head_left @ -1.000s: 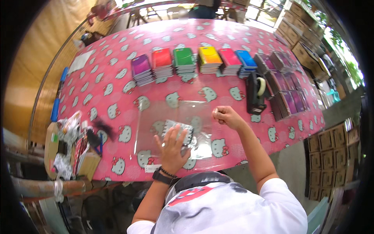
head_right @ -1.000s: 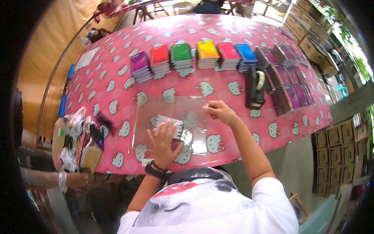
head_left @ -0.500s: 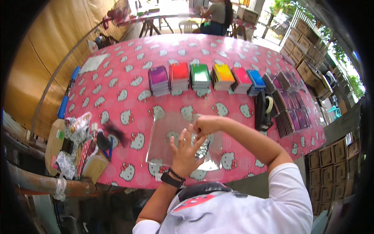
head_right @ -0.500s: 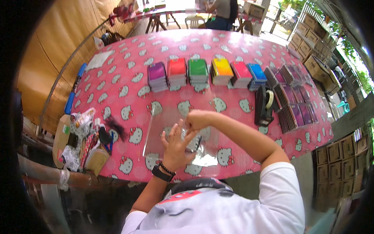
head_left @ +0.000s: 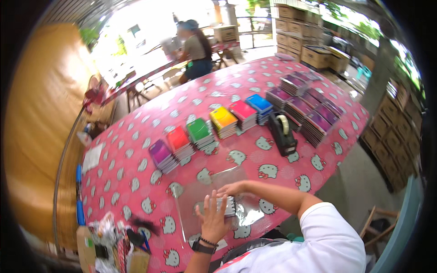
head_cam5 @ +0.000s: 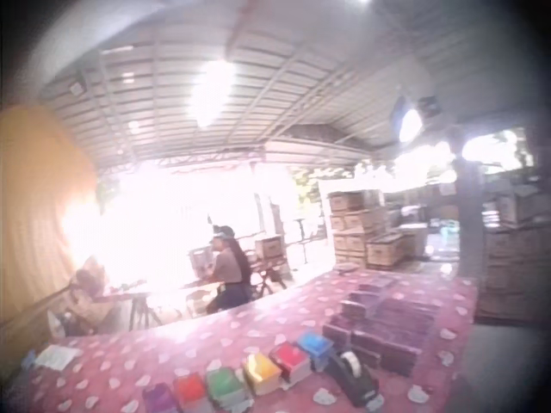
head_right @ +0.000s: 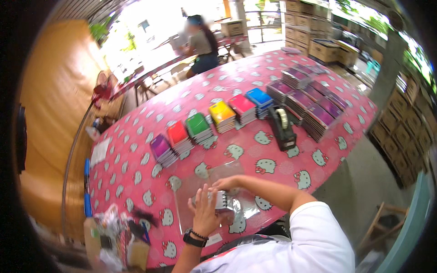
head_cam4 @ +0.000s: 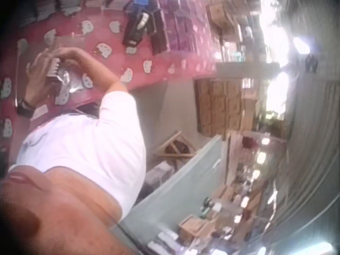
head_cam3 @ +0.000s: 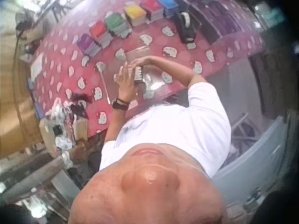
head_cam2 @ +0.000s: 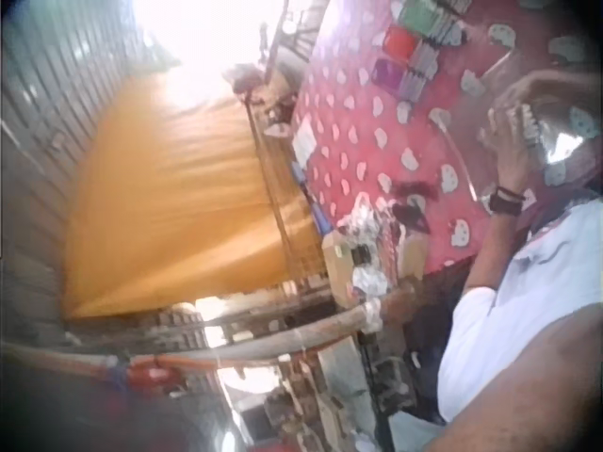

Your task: The person gathers small notebooks from stacks on a table, places them into a clear plastic bag, and then secures the bag with tape.

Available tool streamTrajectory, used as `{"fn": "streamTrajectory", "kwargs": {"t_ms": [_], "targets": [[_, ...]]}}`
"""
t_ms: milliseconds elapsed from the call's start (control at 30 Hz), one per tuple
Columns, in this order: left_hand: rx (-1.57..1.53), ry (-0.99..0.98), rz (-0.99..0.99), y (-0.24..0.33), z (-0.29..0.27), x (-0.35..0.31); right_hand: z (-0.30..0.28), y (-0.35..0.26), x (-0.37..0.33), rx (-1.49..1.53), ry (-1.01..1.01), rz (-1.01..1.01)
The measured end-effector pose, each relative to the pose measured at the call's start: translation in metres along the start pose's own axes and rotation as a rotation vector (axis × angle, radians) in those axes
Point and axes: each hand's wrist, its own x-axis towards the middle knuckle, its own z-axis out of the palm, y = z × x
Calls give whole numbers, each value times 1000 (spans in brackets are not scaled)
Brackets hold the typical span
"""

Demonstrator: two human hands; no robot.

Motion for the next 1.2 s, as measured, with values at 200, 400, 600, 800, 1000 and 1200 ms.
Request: {"fn": "streamTrajectory", "kwargs": {"t_ms": [200, 400, 600, 800, 1000, 1200], "targets": [[-177, 30, -21, -18, -13, 29, 10, -21, -83, 17, 596, -120], [-815, 295, -361, 45, -15, 114, 11, -29, -151, -396, 969, -385], [-1301, 315, -376, 105, 18, 187, -100, -13, -198, -644, 999, -323], [-952, 395, -354, 94, 29, 187, -248, -3, -208, -856, 1115, -284], [-754, 192, -565, 32, 69, 86, -412, 62, -181, -971, 1191, 311], [-188, -167, -598, 38, 83, 3, -372, 47, -147, -1111, 1142, 234]]}}
